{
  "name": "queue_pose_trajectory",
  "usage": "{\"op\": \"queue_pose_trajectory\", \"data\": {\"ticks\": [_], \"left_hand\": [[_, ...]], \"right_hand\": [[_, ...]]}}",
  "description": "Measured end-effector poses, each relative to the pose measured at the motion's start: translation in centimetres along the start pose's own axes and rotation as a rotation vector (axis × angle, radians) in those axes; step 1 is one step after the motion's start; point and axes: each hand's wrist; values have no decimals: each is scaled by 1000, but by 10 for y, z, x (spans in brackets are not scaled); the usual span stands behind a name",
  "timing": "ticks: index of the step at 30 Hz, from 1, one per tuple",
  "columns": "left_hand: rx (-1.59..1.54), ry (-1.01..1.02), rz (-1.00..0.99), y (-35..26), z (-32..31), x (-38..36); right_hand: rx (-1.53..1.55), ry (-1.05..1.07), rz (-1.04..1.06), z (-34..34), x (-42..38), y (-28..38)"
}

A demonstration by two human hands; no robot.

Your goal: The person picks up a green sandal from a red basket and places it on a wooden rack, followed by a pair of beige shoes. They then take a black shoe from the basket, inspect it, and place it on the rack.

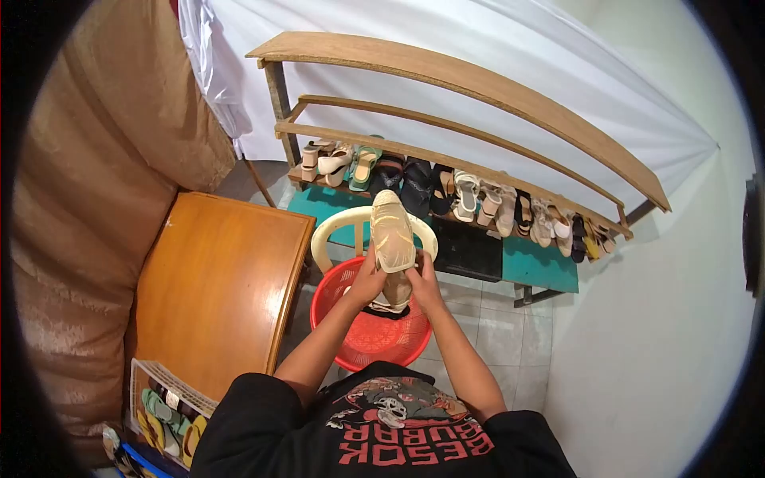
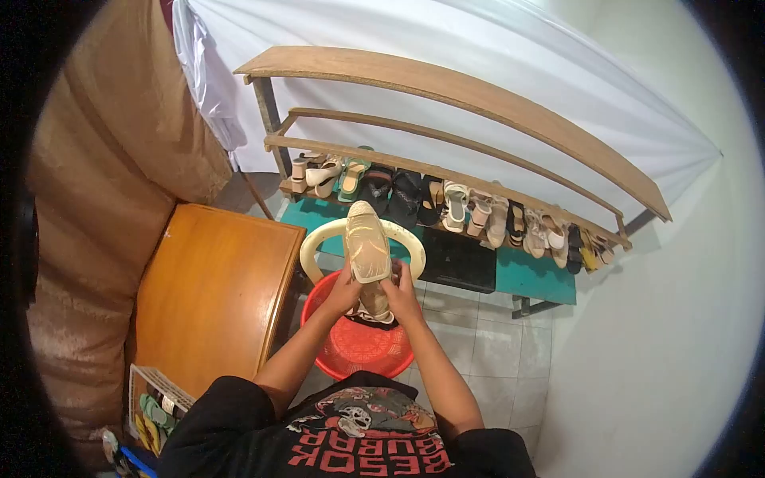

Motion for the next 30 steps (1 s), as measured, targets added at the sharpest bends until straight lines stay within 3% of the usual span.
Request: {"op": "queue_pose_trajectory", "data": {"ticks": [4,6,7,9,10,12,13,14,18,21,25,27,30], "left_hand": [[56,-35,-15,-8,-3,-6],[381,-67,-202,4,-1,-10],[380,-44,-204,12,0,-11],[78,-9,48,24,1,-12],[79,15,43,22,0,-18],[-349,0,365,19,-1,-34],[-342,29,367,23,4,-42],[-274,60,384,26,13,-51],[-19,188,354,-14,14,-64],[-33,358,365,5,20,-65],[-35,434,405,10,-2,-60],[-275,430,494,38,-16,-58],[-194,551,478,33,-41,-65]], "right_hand": [[-194,-108,166,-17,-2,-1],[-237,-162,234,-28,-18,-3],[-233,-186,236,-31,-25,-9],[-252,-288,228,-34,-34,-18],[-303,-292,215,-35,-41,-19],[-273,-295,107,-40,-58,-6],[-243,-274,-8,-43,-64,-1],[-205,-194,-10,-36,-64,-14],[-244,-244,74,-44,-82,-23],[-116,-306,74,-51,-89,-23],[85,-353,105,-30,-98,-40],[41,-406,112,-20,-112,-29],[24,-475,86,-4,-137,-18]]}}
Point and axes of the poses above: each hand's wrist, its own x-axis towards the middle knuckle, its own z-axis out of the back of the hand, y = z × x, and after that the axes turned 2 degrees about x, right-handed
